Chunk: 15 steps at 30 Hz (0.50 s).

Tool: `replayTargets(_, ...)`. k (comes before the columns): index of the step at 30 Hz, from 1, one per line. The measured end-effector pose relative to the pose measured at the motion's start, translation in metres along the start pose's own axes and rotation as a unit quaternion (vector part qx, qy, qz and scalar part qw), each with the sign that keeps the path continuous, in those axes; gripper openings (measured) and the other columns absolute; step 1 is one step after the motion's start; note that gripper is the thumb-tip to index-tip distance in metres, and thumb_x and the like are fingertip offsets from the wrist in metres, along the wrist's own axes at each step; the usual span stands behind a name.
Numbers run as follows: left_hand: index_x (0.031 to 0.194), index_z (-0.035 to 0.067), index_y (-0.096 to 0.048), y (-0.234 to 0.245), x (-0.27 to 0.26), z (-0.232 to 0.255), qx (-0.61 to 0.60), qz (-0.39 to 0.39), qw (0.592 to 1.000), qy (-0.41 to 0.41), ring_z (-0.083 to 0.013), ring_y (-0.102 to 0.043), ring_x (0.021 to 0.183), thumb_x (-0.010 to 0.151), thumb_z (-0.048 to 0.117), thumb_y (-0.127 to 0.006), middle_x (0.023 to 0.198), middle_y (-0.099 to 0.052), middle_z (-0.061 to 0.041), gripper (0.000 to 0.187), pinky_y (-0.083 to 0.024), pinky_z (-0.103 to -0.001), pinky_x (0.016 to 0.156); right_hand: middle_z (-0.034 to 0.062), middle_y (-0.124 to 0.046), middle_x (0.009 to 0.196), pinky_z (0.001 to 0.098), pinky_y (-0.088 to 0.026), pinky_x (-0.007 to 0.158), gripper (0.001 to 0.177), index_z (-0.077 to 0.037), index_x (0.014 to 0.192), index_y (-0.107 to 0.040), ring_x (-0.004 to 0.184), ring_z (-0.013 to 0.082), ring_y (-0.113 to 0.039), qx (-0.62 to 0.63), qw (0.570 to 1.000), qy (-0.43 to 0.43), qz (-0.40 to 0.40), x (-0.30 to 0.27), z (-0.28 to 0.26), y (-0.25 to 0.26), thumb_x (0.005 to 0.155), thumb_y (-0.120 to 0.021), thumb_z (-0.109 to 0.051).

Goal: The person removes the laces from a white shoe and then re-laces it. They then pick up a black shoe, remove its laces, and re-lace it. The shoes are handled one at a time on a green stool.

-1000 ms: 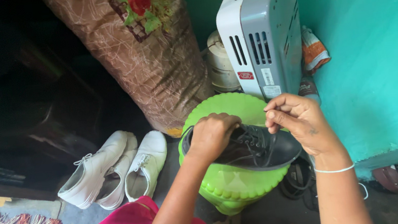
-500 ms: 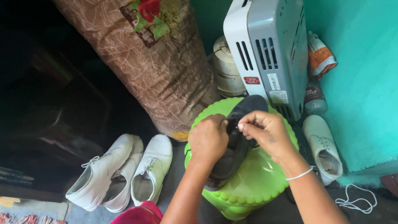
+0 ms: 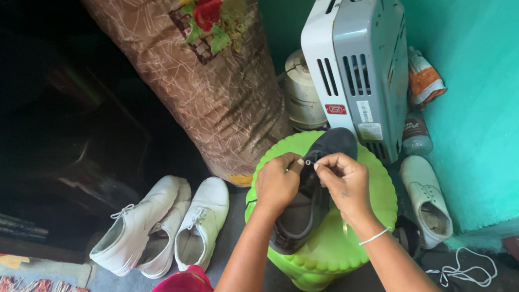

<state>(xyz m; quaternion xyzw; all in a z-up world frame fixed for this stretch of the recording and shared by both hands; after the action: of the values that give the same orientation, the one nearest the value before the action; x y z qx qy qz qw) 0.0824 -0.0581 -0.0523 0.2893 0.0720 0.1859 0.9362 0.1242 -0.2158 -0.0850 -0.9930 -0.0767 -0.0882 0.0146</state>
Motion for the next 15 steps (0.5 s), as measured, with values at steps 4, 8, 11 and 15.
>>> replayTargets(4, 0.104, 0.017, -0.079, -0.0015, -0.0006, 0.0002, -0.001, 0.003, 1.000, -0.013, -0.0339, -0.071, 0.097, 0.089, 0.036, -0.064, 0.097, -0.076, -0.014, 0.029, -0.053, -0.045, 0.084, -0.0052, -0.065, 0.074, 0.0187, -0.043, 0.056, 0.002, -0.002, 0.087, -0.072, 0.063, 0.0003, -0.052, -0.018, 1.000, 0.013, 0.005, -0.0015, 0.0039, -0.0022, 0.089, -0.073, -0.002)
replayTargets(8, 0.104, 0.017, -0.078, -0.0021, -0.0028, 0.0012, -0.001, -0.001, 1.000, -0.009, -0.0334, -0.072, 0.095, 0.089, 0.036, -0.063, 0.094, -0.076, -0.014, 0.028, -0.053, -0.045, 0.083, -0.0045, -0.066, 0.073, 0.0188, -0.042, 0.056, 0.003, -0.001, 0.086, -0.071, 0.062, -0.0003, -0.051, -0.073, 0.996, 0.054, 0.019, -0.0026, 0.0043, -0.0037, 0.089, -0.073, -0.001)
replayTargets(11, 0.104, 0.017, -0.078, -0.0002, -0.0047, 0.0043, 0.000, 0.011, 1.000, -0.024, -0.0338, -0.072, 0.094, 0.089, 0.035, -0.064, 0.095, -0.076, -0.014, 0.028, -0.053, -0.045, 0.082, -0.0040, -0.067, 0.072, 0.0192, -0.044, 0.055, 0.005, -0.002, 0.085, -0.071, 0.061, -0.0002, -0.052, -0.098, 0.993, 0.061, 0.029, -0.0030, 0.0042, -0.0048, 0.088, -0.074, -0.001)
replayTargets(15, 0.103, 0.017, -0.079, 0.0018, -0.0090, 0.0089, 0.004, 0.015, 1.000, -0.025, -0.0340, -0.072, 0.093, 0.089, 0.035, -0.063, 0.094, -0.076, -0.014, 0.027, -0.053, -0.045, 0.081, -0.0029, -0.068, 0.073, 0.0194, -0.047, 0.057, 0.005, -0.002, 0.085, -0.069, 0.062, 0.0001, -0.057, -0.100, 0.991, 0.083, 0.034, -0.0032, 0.0007, -0.0075, 0.086, -0.073, 0.000)
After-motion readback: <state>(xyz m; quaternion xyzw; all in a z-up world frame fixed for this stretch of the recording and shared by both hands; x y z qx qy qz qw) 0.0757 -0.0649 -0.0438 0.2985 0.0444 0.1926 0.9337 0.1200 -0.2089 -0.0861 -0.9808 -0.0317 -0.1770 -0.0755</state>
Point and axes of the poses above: each hand's wrist, its own x-axis towards the middle knuckle, its own y-axis out of the back of the hand, z = x × y, the point moved 3 cm from there along x, towards the middle knuckle
